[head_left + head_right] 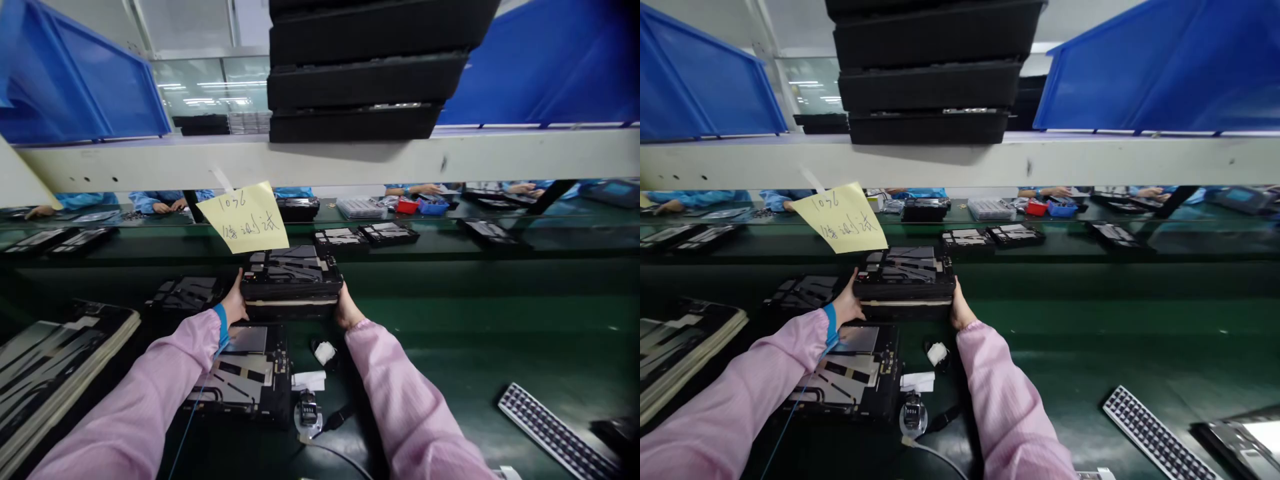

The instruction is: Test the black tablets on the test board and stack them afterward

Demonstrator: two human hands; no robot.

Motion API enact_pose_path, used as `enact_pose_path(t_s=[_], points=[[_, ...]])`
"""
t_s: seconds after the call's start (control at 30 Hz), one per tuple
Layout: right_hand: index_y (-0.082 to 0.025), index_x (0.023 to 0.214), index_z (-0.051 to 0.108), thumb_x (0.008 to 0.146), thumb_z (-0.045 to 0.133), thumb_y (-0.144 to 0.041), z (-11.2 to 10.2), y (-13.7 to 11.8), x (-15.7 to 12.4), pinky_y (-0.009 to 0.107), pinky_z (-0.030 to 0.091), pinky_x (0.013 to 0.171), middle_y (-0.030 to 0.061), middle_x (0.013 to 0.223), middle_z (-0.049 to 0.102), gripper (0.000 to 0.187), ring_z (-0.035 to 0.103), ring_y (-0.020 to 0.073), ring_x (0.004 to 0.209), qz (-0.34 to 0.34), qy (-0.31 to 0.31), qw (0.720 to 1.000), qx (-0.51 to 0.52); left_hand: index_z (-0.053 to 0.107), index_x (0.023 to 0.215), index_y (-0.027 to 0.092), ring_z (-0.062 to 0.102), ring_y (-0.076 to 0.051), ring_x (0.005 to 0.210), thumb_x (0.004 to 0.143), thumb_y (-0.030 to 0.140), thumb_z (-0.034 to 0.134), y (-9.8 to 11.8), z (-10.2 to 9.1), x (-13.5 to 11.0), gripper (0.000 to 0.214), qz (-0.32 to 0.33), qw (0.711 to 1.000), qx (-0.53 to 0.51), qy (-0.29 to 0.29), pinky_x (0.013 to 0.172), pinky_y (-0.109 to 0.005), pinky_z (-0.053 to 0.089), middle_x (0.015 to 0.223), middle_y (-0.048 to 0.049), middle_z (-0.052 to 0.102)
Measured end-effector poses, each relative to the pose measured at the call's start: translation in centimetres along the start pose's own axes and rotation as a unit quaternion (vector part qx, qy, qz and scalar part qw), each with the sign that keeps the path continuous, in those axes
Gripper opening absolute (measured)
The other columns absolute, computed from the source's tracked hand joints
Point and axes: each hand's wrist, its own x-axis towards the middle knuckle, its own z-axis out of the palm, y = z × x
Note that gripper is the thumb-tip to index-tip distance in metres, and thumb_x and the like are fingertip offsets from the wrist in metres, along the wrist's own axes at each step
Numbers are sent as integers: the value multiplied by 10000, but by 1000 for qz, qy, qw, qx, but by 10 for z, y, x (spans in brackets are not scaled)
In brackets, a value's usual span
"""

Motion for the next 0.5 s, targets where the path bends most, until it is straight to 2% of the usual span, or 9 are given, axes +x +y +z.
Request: enact_pose_path(t_s=[0.1,0.27,0.4,0.5], points=[[-228,947,700,810,330,-745,3,-20,-5,427,513,862,44,766,721,651,646,254,987,-5,4,1000,15,662,1069,172,692,-359,778,719,816,337,9,8,-18,802,15,999,-39,-27,741,-556,510,911,-118,743],[-229,951,683,781,277,-790,2,-70,-24,429,494,906,43,863,731,714,640,262,1015,43,-19,998,32,679,1038,146,691,-283,642,763,765,372,32,16,-59,743,56,994,-65,-71,569,-383,546,817,-110,746],[-257,993,664,774,371,-763,11,-98,-68,436,483,937,25,954,731,625,614,266,1074,83,-42,990,109,689,997,135,681,-254,593,777,748,380,32,-1,-98,721,48,995,-42,-82,519,-320,523,691,-94,726],[-265,1024,655,786,408,-737,28,-103,-111,435,490,937,17,1006,723,583,602,263,1101,79,-76,985,137,668,1066,199,664,-224,542,792,702,439,17,-24,-130,617,91,994,-31,-47,481,-287,502,648,-43,712]])
